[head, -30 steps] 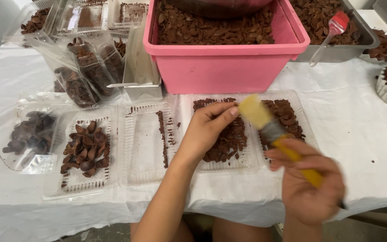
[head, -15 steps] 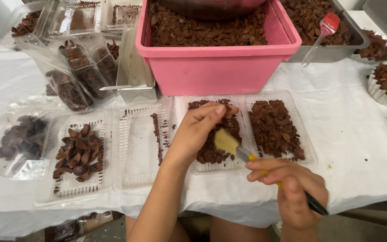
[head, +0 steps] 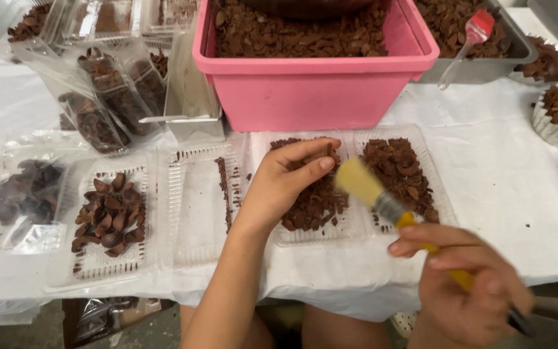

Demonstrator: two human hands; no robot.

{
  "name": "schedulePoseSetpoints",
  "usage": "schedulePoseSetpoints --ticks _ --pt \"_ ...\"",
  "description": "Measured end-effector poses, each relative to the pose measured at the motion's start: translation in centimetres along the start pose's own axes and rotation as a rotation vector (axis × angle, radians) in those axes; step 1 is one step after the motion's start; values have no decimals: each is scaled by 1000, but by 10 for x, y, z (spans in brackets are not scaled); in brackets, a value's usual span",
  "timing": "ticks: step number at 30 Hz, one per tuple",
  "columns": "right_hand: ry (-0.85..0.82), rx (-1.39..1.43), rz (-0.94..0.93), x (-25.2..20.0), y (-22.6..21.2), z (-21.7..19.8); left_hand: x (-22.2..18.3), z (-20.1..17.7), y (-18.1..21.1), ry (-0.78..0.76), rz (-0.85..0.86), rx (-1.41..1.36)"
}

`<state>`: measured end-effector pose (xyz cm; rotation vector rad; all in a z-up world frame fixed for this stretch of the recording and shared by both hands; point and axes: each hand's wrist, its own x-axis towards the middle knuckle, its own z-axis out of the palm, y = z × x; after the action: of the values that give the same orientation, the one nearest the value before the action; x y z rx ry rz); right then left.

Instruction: Sorting and cleaning cocoa nibs in plastic trays using a brush and hands to remove debris.

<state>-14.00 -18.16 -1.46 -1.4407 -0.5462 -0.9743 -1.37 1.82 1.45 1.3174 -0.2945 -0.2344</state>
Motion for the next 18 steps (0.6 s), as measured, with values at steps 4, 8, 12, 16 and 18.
schedulePoseSetpoints --ticks 4,8,12,16,18 --pt "160 -198 84 2 -14 4 1 0 1 44 20 131" --pt "-47 19 53 0 3 5 2 -5 -19 -12 103 165" --pt "-226 -36 42 6 20 -4 7 -5 -20 26 216 420" --pt "-72 -185 26 12 -6 0 -1 -1 -8 -35 186 375" --pt "7 -86 34 5 -5 -7 -1 -2 -6 9 194 468"
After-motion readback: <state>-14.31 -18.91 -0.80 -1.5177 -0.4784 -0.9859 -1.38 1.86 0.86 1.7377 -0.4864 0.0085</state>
